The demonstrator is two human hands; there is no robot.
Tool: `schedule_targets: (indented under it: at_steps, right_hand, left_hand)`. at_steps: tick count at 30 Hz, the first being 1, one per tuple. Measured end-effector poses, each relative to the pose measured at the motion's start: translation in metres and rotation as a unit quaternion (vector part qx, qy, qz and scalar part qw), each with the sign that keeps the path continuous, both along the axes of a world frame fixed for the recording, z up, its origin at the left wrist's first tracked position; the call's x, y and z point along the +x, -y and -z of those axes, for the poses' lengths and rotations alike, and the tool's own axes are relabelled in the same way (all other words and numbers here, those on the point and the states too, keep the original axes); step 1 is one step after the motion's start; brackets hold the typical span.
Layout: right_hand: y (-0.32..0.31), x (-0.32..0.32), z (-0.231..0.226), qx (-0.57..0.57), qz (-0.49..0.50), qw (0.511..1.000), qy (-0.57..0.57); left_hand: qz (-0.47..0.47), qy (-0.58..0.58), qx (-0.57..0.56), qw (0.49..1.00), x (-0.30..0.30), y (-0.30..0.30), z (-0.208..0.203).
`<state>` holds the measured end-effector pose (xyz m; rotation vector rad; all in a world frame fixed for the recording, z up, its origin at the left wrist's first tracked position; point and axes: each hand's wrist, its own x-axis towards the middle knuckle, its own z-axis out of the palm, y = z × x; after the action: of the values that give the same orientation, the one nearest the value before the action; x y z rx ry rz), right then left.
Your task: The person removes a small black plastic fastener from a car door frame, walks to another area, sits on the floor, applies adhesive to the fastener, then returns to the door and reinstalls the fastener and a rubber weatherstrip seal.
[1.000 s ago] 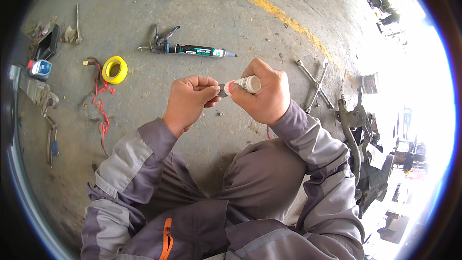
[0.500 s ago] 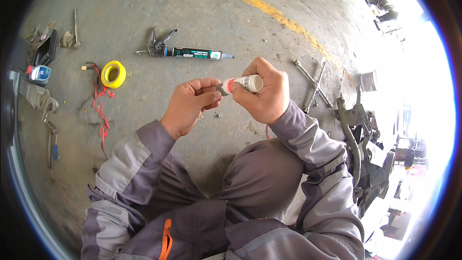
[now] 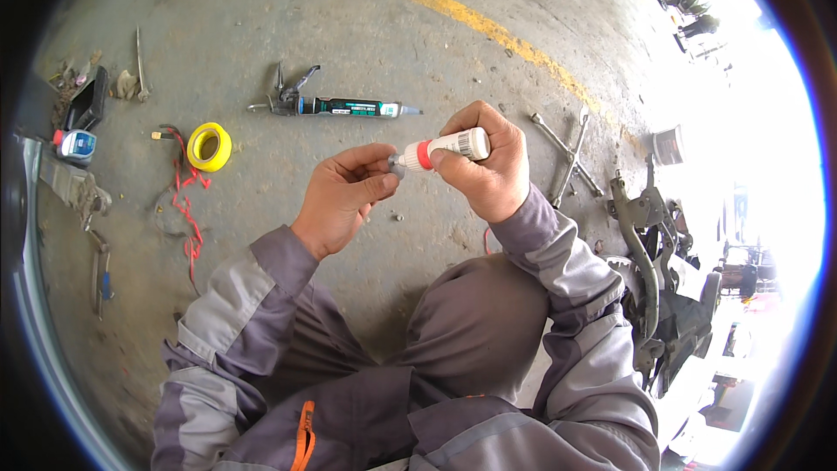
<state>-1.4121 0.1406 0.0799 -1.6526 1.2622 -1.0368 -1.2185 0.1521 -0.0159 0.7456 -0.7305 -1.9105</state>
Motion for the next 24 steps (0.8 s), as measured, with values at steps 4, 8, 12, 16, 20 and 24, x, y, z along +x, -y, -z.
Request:
schedule_targets:
  at_steps: [4,8,12,16,20,24]
  right_hand:
    - [-0.002,-0.001,0.001,-0.005,-0.016,0.999,0.029]
    - [-0.003,-0.002,0.005,0.018,-0.011,0.996,0.083]
    - [-0.003,-0.003,0.007,0.011,-0.021,0.991,0.131]
    - [-0.004,-0.004,0.005,0.008,-0.021,0.993,0.118]
    - [-0.005,-0.004,0.001,-0.040,-0.026,0.995,0.086]
    - [-0.005,-0.001,-0.004,-0.060,-0.024,0.996,0.064]
  left_hand:
    - [0.011,-0.055,0.026,0.998,0.000,-0.003,0.002]
    - [0.004,-0.128,0.027,0.991,-0.001,-0.004,0.004]
    - [-0.009,-0.183,0.020,0.983,-0.003,-0.003,0.004]
    - [0.007,-0.177,0.029,0.984,-0.004,-0.003,0.003]
    - [0.023,-0.181,0.023,0.983,-0.004,-0.005,0.002]
    - [0.035,-0.185,0.017,0.982,-0.005,-0.006,0.002]
